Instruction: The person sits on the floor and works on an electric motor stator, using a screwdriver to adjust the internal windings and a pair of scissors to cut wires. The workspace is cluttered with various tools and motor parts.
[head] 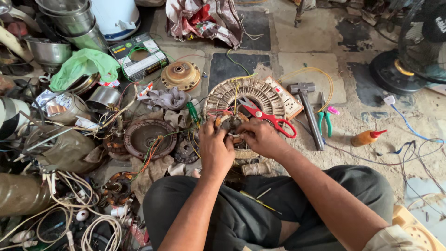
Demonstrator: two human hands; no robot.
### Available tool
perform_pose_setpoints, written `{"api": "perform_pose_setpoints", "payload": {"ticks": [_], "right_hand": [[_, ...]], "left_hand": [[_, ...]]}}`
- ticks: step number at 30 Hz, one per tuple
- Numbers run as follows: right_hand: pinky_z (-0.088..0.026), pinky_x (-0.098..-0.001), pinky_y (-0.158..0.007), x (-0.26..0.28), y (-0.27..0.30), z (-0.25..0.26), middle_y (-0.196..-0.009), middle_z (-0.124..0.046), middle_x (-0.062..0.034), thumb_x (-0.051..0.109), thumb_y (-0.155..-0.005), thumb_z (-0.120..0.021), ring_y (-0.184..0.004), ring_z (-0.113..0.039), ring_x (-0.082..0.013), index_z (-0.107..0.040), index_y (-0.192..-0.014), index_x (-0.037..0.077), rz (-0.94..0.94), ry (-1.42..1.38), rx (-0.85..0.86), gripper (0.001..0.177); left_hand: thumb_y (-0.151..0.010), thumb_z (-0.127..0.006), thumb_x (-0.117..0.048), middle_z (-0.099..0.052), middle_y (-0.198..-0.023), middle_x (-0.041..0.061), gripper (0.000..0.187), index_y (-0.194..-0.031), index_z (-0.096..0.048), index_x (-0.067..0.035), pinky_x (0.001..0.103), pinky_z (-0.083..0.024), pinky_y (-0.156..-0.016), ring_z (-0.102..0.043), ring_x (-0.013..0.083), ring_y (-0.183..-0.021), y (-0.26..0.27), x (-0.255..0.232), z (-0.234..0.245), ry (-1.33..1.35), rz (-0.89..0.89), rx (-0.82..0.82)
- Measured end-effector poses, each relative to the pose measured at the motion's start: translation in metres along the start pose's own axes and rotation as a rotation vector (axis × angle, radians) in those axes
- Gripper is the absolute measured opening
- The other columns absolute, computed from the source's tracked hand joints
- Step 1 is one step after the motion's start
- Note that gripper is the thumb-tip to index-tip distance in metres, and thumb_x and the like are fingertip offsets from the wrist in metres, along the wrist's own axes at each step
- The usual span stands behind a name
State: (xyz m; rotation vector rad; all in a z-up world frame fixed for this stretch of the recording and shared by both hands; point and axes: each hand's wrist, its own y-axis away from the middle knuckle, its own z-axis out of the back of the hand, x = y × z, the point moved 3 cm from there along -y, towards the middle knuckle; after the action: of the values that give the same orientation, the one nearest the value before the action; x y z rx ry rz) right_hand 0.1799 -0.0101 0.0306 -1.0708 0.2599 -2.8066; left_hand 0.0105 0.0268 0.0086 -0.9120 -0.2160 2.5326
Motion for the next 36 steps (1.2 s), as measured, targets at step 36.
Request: {"api": "perform_pose_setpoints", "payload": {"ticks": [36], "right_hand": [[-0.056,-0.0439,-0.086,-0.002,0.0,-0.01,-0.097,-0.071,-0.0181,0.004,-0.079,-0.068,-0.093,-0.07,-0.0356,-0.074,-0.101,0.005,0.066,0.052,-0.053,0.023]], "left_hand": [[-0.087,-0.08,-0.018,-0.065,-0.122,0.018,0.035,-0.115,-0.068,0.0,0.042,-0.049,-0.101,-0.063,0.0323,-0.116,-0.028,-0.024,0.031,0.543,-0.135,-0.18]]}}
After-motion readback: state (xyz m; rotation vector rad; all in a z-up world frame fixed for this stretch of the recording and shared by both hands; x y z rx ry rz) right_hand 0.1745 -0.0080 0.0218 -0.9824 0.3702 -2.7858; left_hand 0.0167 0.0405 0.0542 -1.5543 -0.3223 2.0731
